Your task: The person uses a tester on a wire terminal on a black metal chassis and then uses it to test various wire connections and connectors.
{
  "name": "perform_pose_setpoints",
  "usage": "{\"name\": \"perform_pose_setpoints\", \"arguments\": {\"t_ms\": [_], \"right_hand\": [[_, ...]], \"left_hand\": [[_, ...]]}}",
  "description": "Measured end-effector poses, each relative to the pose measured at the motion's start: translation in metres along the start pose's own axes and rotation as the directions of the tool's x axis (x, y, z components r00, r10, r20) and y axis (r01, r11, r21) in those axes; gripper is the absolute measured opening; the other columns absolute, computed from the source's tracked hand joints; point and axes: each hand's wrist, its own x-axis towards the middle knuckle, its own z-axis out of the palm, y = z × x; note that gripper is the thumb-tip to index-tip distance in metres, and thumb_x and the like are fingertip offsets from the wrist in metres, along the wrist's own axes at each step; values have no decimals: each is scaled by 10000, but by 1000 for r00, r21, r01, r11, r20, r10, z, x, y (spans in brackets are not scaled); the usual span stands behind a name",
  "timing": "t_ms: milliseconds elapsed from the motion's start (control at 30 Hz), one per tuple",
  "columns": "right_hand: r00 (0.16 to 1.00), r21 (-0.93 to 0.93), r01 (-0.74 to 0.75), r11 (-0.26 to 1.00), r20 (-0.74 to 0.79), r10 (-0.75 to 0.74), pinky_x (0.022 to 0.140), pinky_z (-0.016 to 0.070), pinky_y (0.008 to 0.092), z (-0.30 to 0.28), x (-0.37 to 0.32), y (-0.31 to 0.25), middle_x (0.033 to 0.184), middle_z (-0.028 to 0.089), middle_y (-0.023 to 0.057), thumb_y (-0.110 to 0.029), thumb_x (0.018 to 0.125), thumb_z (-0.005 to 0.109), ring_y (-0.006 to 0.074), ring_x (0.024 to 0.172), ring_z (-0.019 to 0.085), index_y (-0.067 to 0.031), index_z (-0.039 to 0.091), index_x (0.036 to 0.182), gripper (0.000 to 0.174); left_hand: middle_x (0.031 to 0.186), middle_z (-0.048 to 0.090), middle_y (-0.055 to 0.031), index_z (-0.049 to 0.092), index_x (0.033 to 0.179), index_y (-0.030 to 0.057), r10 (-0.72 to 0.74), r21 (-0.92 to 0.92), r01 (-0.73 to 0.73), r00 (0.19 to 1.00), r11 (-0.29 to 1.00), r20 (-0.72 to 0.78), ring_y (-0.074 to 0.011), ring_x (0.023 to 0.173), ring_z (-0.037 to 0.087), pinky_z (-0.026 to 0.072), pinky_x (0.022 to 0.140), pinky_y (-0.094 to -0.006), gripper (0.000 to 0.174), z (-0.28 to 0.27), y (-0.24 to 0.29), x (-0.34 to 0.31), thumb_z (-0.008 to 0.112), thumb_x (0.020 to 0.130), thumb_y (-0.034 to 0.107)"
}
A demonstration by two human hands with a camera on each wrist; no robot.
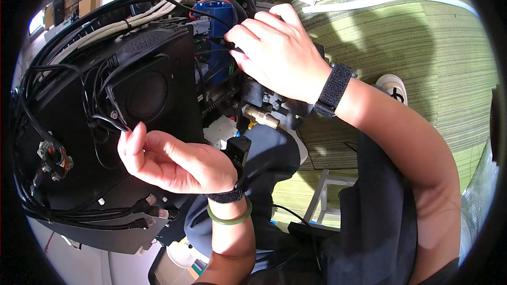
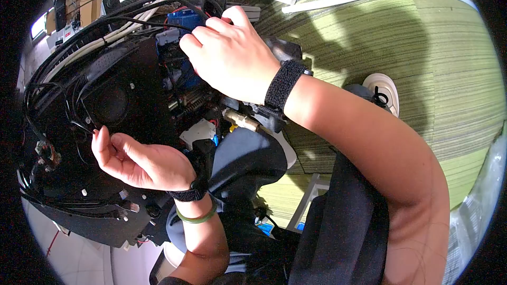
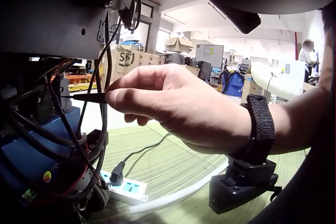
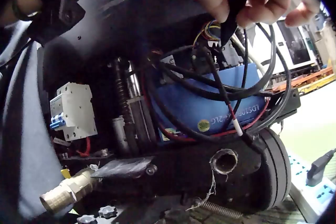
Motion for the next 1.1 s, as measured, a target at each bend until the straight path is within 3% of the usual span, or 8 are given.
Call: {"name": "perform_pose_setpoints", "arguments": {"t_ms": [333, 733, 900, 1100], "right_hand": [[1000, 5, -4, 1000, 0, 4, 795, 368, 353, 1, -1, -1, 711, 539, 14, -138, 759, 538, 180, 761, 556, -88, 530, 815, 76], [999, -10, -3, 1000, 46, 3, 779, 376, 339, 6, -2, -1, 743, 538, 21, -135, 782, 512, 179, 784, 556, -90, 529, 850, 83], [994, 15, -33, 999, 105, 31, 730, 390, 340, 3, -2, 0, 743, 539, 33, -145, 768, 541, 195, 789, 557, -91, 514, 840, 94], [987, 87, -80, 993, 150, 66, 758, 410, 366, 2, -1, -1, 770, 557, 57, -152, 743, 581, 227, 819, 563, -94, 514, 847, 137]], "left_hand": [[1225, 455, -129, 453, 1178, -37, -62, -72, 60, 998, 996, -29, -182, 1091, 459, 335, 924, -262, 310, 2, 1, 0, 391, 874, -45], [1153, 492, -108, 511, 1117, -9, -11, -64, 9, 999, 998, -37, -154, 1025, 472, 342, 895, -253, 260, 1, -5, -2, 400, 885, -49], [1137, 497, -106, 526, 1090, -12, -11, -70, 8, 999, 998, -40, -150, 1009, 474, 340, 895, -252, 237, 0, -7, -2, 404, 890, -46], [1126, 501, -106, 529, 1081, -15, -40, -110, 35, 998, 993, -43, -152, 1007, 476, 340, 897, -253, 240, 0, -4, -2, 404, 881, -59]]}}
